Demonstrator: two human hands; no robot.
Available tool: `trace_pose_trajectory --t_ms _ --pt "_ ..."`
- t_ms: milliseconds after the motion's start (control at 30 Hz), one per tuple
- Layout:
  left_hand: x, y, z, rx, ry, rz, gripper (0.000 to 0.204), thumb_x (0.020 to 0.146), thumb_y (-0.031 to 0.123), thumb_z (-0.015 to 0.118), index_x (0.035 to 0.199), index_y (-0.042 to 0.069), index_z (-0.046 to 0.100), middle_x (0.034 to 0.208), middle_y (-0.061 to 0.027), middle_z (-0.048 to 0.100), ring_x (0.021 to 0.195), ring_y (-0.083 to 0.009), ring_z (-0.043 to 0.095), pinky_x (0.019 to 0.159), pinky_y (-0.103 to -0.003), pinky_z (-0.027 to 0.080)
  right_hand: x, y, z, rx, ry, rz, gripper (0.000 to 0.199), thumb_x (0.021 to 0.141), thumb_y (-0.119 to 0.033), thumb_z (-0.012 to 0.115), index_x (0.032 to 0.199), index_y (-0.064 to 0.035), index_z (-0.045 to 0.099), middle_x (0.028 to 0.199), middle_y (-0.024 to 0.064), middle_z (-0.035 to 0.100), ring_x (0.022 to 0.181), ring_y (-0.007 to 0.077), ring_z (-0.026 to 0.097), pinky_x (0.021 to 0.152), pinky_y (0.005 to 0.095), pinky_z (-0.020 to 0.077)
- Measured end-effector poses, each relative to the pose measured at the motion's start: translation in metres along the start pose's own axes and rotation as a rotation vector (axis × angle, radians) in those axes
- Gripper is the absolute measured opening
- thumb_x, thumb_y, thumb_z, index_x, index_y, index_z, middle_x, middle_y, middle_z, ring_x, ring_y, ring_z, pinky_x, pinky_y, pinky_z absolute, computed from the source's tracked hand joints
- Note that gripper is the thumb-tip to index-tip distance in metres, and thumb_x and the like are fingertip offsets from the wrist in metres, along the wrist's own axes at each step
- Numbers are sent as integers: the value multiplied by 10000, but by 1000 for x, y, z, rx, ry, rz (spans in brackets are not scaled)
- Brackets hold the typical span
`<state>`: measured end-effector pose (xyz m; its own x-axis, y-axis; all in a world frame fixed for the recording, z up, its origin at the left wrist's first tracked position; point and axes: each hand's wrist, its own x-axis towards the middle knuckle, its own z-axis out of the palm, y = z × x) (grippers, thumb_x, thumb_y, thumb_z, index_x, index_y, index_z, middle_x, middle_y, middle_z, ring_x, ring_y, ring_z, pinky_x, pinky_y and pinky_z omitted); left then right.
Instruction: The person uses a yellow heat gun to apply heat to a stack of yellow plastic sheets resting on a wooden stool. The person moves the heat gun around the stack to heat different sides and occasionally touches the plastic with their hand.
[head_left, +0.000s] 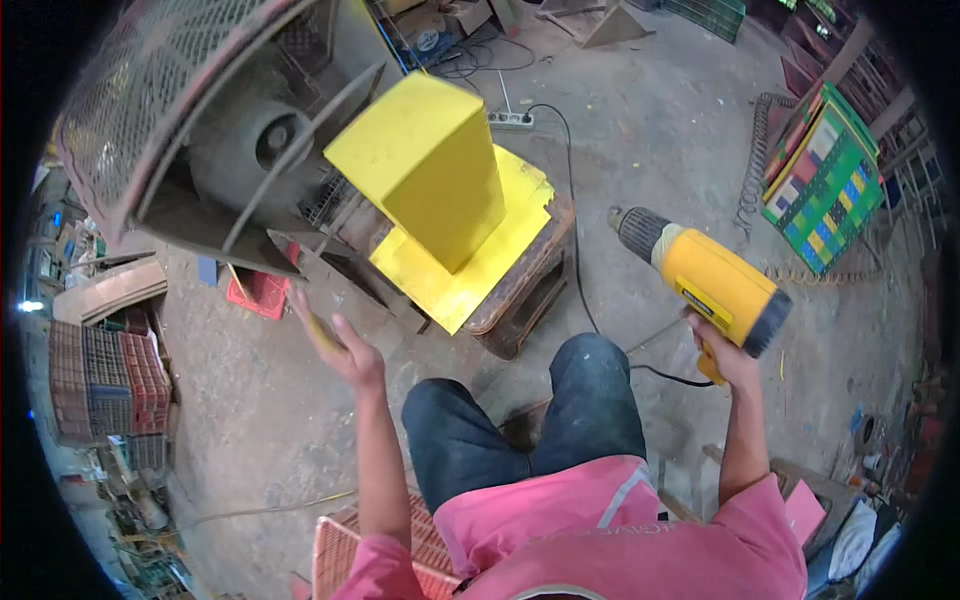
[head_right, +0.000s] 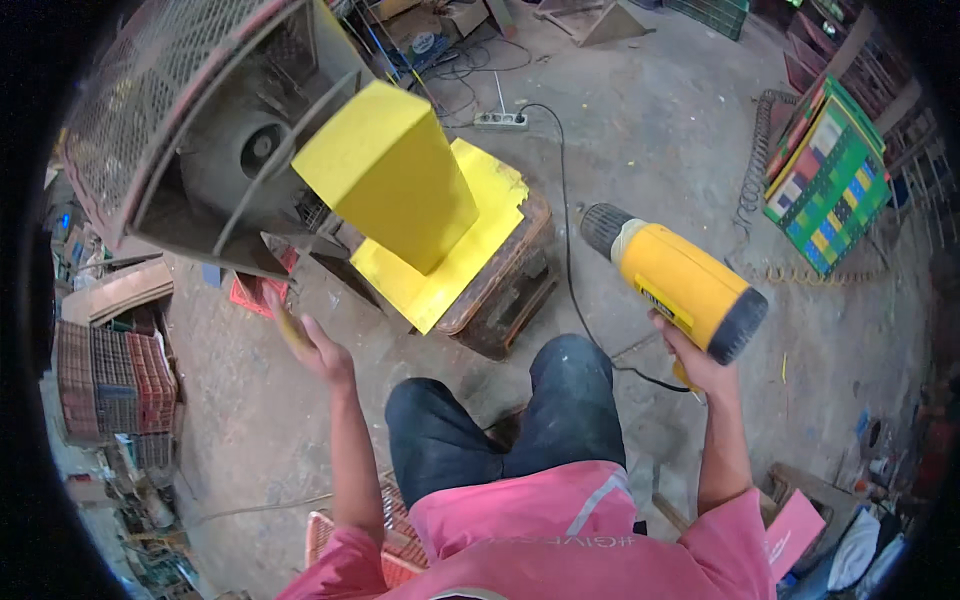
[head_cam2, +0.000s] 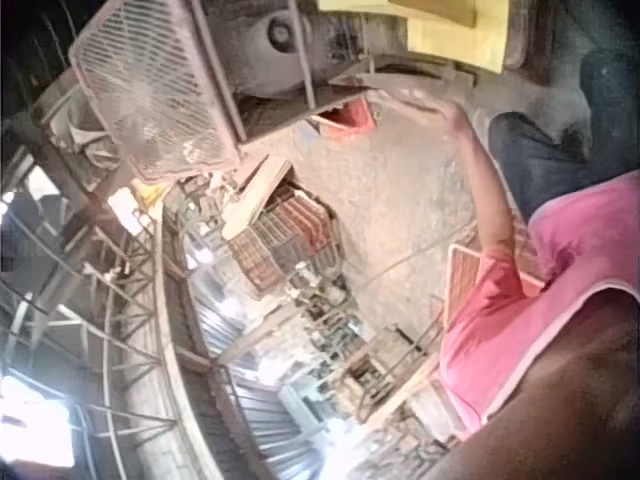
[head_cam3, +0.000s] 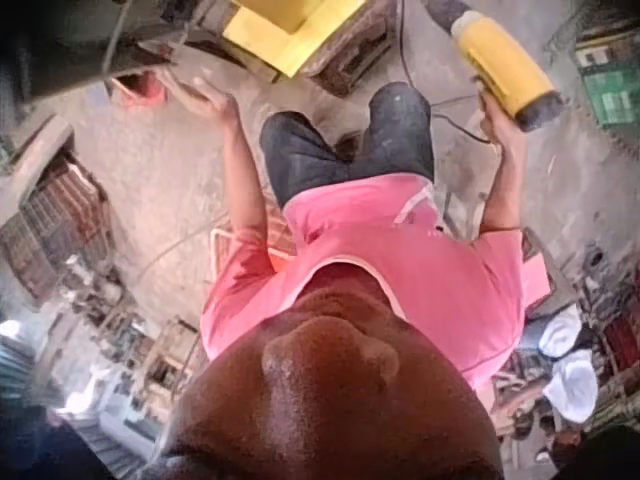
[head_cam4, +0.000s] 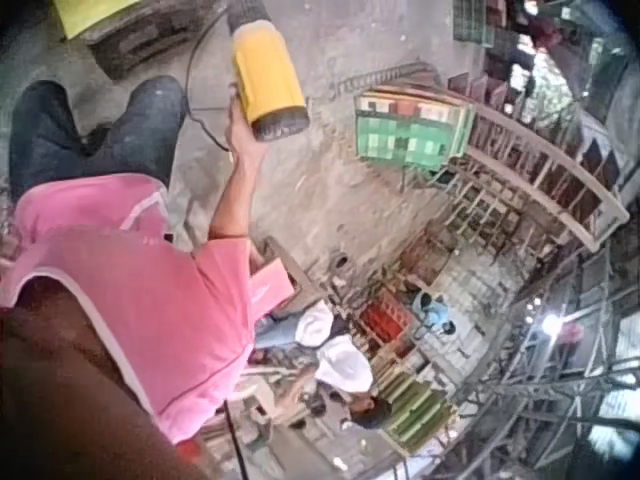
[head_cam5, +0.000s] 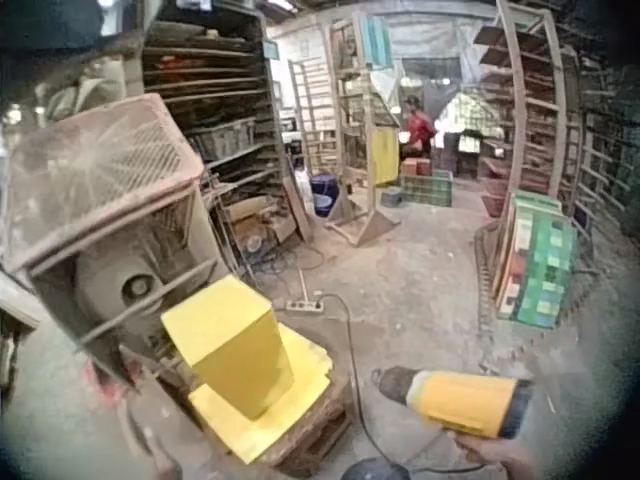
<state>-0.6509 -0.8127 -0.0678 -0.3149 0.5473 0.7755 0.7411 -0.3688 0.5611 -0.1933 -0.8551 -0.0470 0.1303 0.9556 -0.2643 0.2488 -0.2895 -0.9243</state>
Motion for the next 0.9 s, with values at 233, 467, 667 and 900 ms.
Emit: trace_pose_trajectory --t_ms 233,467,667,900 --pt "-53 -52 30 -221 232 68 476 944 68 358 1397 -74 328 1475 -215 325 1395 -297 280 1150 -402 181 -28 58 35 -532 7 -795 272 842 -55 672 1111 -60 629 984 20 668 836 131 619 715 262 502" --pt "-78 -60 37 -249 225 64 461 959 116 335 1385 -55 377 1458 -170 375 1369 -257 320 1136 -380 207 -50 69 60 -245 -99 -573 211 841 -73 679 1047 -44 645 903 21 661 720 110 585 621 249 473" --pt "-72 -74 37 -246 210 89 445 971 121 343 1376 -57 392 1443 -161 401 1352 -251 344 1124 -352 221 -43 56 60 -53 94 -511 166 840 -88 685 993 -31 659 833 23 655 621 91 555 540 239 449" --pt "-85 -69 42 -269 224 38 437 977 117 350 1367 -73 396 1431 -177 412 1355 -260 344 1125 -358 222 -55 63 74 101 -133 -341 258 856 -96 678 1098 -35 612 903 47 667 623 84 551 535 228 448"
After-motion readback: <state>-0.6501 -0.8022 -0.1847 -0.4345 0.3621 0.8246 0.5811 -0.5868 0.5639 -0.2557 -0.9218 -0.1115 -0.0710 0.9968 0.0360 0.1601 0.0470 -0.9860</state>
